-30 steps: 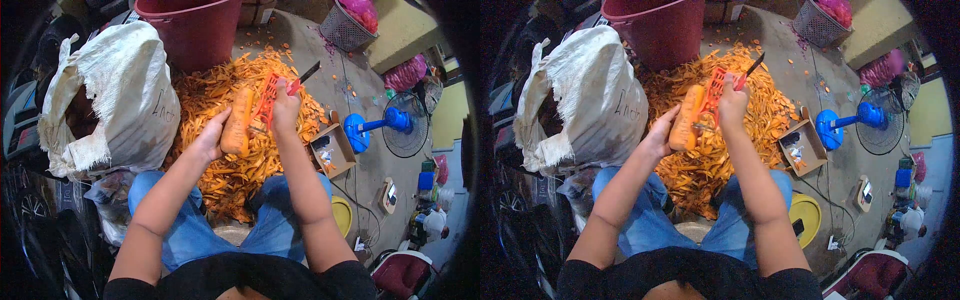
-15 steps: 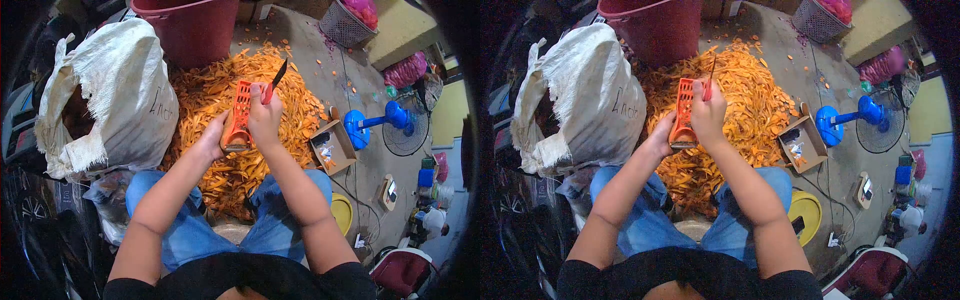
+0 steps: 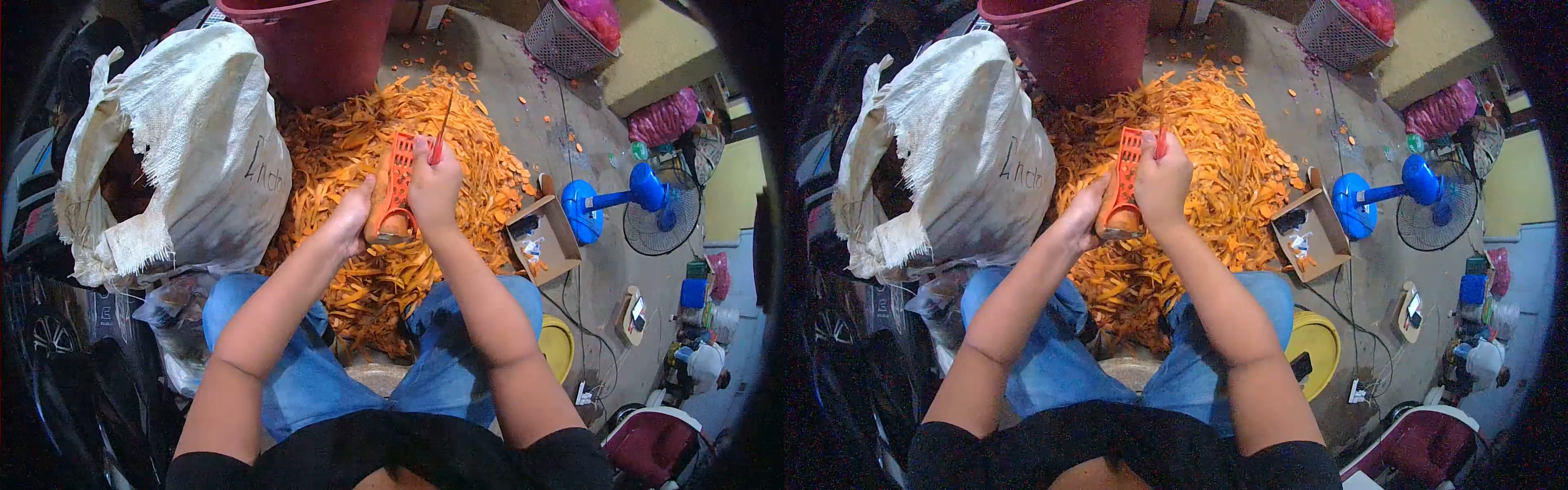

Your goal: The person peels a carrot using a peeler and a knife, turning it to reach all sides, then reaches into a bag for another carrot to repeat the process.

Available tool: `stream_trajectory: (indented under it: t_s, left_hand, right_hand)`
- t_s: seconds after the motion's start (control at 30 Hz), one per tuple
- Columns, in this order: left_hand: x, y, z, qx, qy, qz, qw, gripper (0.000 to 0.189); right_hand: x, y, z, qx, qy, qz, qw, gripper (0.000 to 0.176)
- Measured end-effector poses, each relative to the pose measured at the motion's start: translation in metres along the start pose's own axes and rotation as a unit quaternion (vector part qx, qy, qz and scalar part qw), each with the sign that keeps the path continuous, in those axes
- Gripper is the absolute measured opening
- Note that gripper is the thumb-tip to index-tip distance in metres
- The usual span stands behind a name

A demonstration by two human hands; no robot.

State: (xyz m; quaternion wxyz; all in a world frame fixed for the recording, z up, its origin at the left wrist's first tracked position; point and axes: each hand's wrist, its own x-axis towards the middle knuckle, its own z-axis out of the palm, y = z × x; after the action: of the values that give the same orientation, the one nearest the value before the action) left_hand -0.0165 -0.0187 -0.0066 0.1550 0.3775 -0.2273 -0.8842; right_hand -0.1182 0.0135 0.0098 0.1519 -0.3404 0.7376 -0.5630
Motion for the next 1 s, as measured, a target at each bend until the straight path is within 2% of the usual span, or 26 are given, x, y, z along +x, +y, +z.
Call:
stream_trajectory:
  t_s: [0.07,0.1,0.13,0.17,0.2,0.27,0.3,0.37,0.4,0.43,0.5,0.53,0.6,0.63,0.7,0.73,0.77,0.8,0.87,0.93,1.0]
  left_hand:
    - [-0.001,0.001,-0.007,0.153,-0.066,0.0,0.986,0.039]
    - [-0.009,-0.004,0.001,0.148,-0.022,-0.029,0.988,0.04]
    - [-0.019,-0.012,0.008,0.143,0.02,-0.058,0.988,0.041]
    - [-0.023,-0.017,0.005,0.128,-0.028,-0.078,0.988,0.041]
    - [-0.025,-0.017,0.005,0.128,-0.03,-0.081,0.988,0.041]
    - [-0.034,-0.011,0.005,0.149,-0.074,-0.118,0.979,0.042]
    - [-0.038,-0.009,0.005,0.201,-0.114,-0.098,0.968,0.042]
    - [-0.05,-0.006,0.012,0.173,-0.118,-0.112,0.971,0.042]
    - [-0.053,-0.004,0.014,0.141,-0.122,-0.122,0.975,0.042]
    - [-0.047,-0.005,0.009,0.141,-0.123,-0.121,0.975,0.042]
    - [-0.027,-0.006,-0.008,0.1,-0.076,-0.063,0.99,0.042]
    - [-0.022,-0.004,-0.012,0.097,-0.074,-0.06,0.991,0.042]
    - [-0.014,0.002,-0.016,0.079,-0.054,-0.038,0.995,0.037]
    - [-0.015,0.005,-0.011,0.035,-0.058,-0.033,0.997,0.037]
    - [-0.017,0.009,-0.014,0.038,-0.068,-0.022,0.997,0.038]
    - [-0.017,0.011,-0.014,0.041,-0.08,-0.012,0.996,0.038]
    - [-0.016,0.013,-0.013,0.013,-0.042,-0.001,0.999,0.04]
    - [-0.015,0.015,-0.015,0.013,-0.043,-0.001,0.999,0.04]
    - [-0.015,0.019,-0.023,-0.021,-0.144,-0.013,0.989,0.043]
    - [-0.015,0.022,-0.024,-0.008,-0.165,-0.003,0.986,0.046]
    - [-0.019,0.024,-0.019,-0.059,-0.14,-0.038,0.988,0.045]
  right_hand:
    - [0.008,0.019,0.004,-0.07,0.053,-0.028,0.996,0.025]
    - [0.016,0.024,0.001,-0.069,0.054,-0.027,0.996,0.025]
    - [0.027,0.03,-0.006,-0.058,0.106,-0.019,0.992,0.026]
    - [0.037,0.035,-0.014,-0.048,0.158,-0.013,0.986,0.026]
    - [0.044,0.039,-0.021,-0.051,0.16,-0.011,0.986,0.026]
    - [0.057,0.047,-0.031,-0.051,0.251,-0.05,0.965,0.025]
    - [0.067,0.056,-0.038,-0.051,0.252,-0.049,0.965,0.025]
    - [0.079,0.074,-0.049,-0.035,0.287,0.085,0.954,0.025]
    - [0.078,0.068,-0.051,-0.034,0.289,0.084,0.953,0.025]
    - [0.076,0.062,-0.054,0.051,0.273,0.104,0.955,0.025]
    - [0.069,0.044,-0.047,0.181,0.23,0.127,0.948,0.024]
    - [0.063,0.037,-0.039,0.182,0.226,0.125,0.949,0.024]
    - [0.048,0.025,-0.024,0.192,0.167,0.046,0.966,0.023]
    - [0.037,0.013,-0.019,0.194,0.166,0.045,0.966,0.023]
    - [0.021,-0.008,-0.014,0.065,0.098,-0.064,0.991,0.022]
    - [0.023,-0.002,-0.015,0.066,0.098,-0.064,0.991,0.022]
    - [0.028,0.008,-0.017,0.073,0.096,-0.056,0.991,0.022]
    - [0.034,0.015,-0.021,0.08,0.093,-0.048,0.991,0.022]
    - [0.045,0.025,-0.029,0.034,0.12,-0.071,0.99,0.023]
    - [0.051,0.033,-0.032,0.155,0.121,0.009,0.98,0.026]
    - [0.052,0.034,-0.032,0.15,0.134,0.018,0.979,0.028]
